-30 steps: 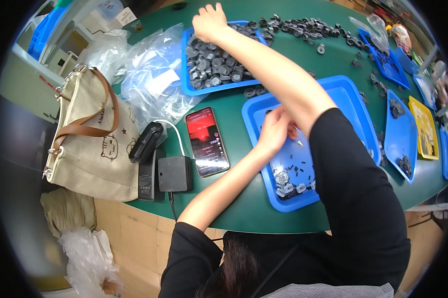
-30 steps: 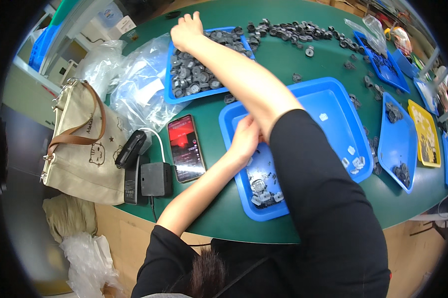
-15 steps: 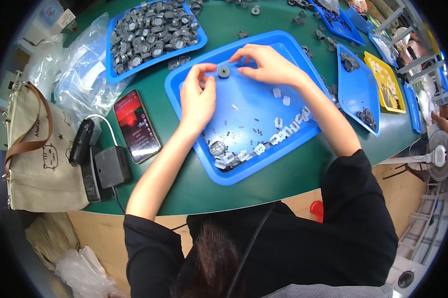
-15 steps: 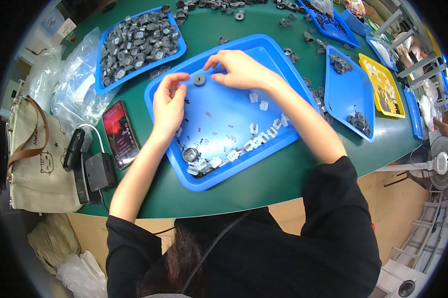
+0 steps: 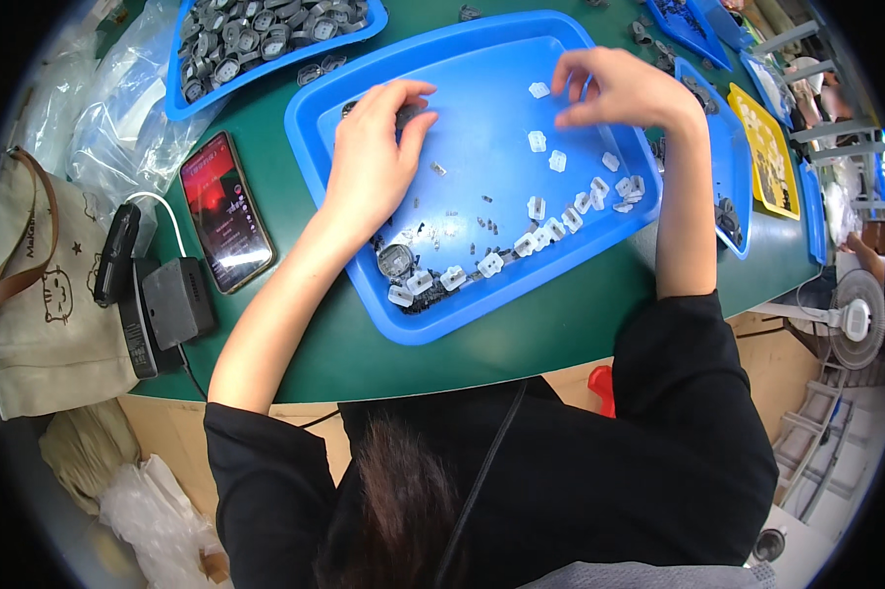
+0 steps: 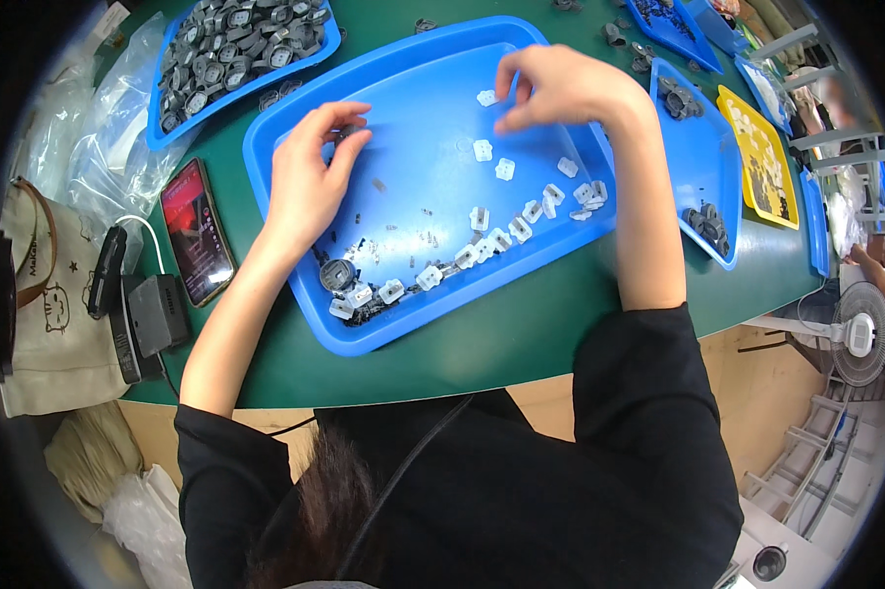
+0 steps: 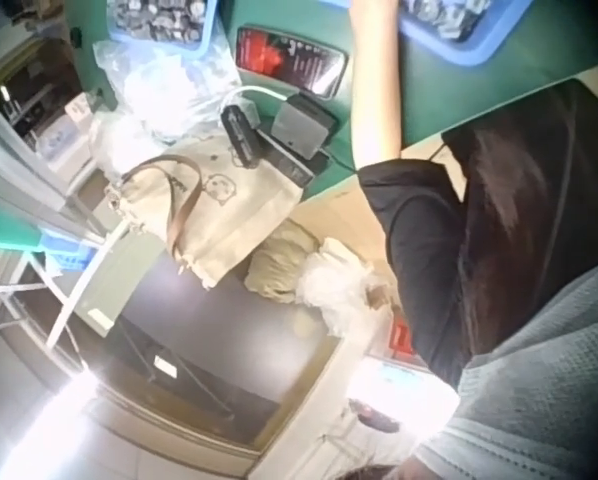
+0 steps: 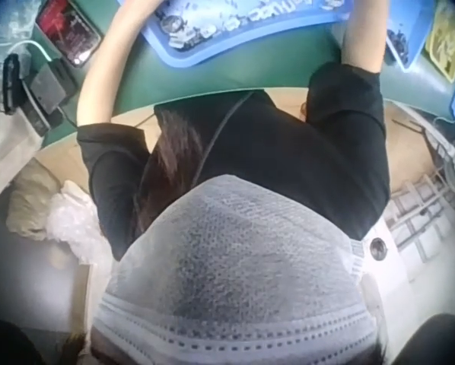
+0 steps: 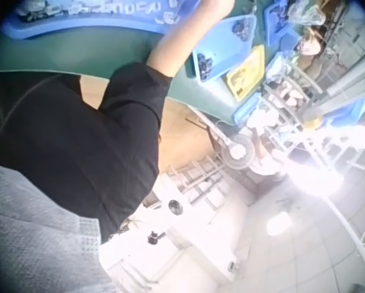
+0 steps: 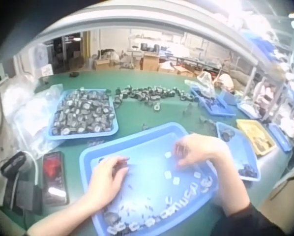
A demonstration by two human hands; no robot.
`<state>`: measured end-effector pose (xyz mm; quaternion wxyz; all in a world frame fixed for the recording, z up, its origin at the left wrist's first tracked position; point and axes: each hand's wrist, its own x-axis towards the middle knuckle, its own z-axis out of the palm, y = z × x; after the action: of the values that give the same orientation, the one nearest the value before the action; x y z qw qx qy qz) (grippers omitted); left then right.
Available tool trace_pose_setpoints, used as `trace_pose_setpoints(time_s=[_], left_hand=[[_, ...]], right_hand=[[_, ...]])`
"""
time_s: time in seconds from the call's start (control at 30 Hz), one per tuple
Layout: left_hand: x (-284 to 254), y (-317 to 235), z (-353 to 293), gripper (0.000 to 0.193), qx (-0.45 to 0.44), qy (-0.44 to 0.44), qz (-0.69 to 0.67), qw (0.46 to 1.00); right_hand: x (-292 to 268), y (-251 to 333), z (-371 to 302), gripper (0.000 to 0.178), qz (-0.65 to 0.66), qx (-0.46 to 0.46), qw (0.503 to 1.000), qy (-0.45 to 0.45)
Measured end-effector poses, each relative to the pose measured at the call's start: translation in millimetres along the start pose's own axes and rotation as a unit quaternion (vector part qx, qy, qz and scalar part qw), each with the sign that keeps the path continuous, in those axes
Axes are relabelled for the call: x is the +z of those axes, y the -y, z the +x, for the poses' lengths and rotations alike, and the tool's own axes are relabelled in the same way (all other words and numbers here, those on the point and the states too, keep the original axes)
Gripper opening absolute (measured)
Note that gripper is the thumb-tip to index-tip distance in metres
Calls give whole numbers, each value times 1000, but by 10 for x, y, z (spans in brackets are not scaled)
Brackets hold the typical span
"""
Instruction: The person assembles small components by picking up plastic housings and white plastic inserts from trays, fitting the inserts into the housings by hand, and setting the assembled parts down.
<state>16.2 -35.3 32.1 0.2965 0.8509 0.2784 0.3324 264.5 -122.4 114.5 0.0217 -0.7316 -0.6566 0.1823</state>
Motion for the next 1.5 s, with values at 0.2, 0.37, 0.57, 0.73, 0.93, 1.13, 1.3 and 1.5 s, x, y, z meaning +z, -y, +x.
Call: trace_pose_setpoints(time_s=[0.2, 0.37, 0.57, 0.73, 0.93, 1.13, 1.3, 1.5], left_hand=[[-133, 96, 39, 25, -154, 11, -403, 902], [-191, 226, 74, 33, -175, 63, -609, 771], [-234, 212, 85, 37, -188, 65, -670, 715], [-198, 314, 69, 38, -181, 87, -664, 720], [-164, 268, 81, 37, -184, -19, -678, 711], [-200, 226, 67, 37, -170, -62, -658, 731], [-183, 205, 68, 35, -169, -50, -645, 744], [-171, 229, 74, 33, -175, -38, -640, 747]], right_hand=[[393, 668, -71, 34, -70, -113, 985, 109], [511, 763, -146, 27, -83, -98, 985, 113], [389, 739, 2, 20, 17, -184, 983, 22], [242, 1004, 289, 15, 215, -241, 908, -267], [445, 1066, 582, 14, 201, -267, 879, -341], [568, 957, 576, 12, 213, -284, 879, -318], [583, 969, 532, 17, 267, -226, 888, -299], [574, 887, 594, 26, 303, -234, 882, -276]])
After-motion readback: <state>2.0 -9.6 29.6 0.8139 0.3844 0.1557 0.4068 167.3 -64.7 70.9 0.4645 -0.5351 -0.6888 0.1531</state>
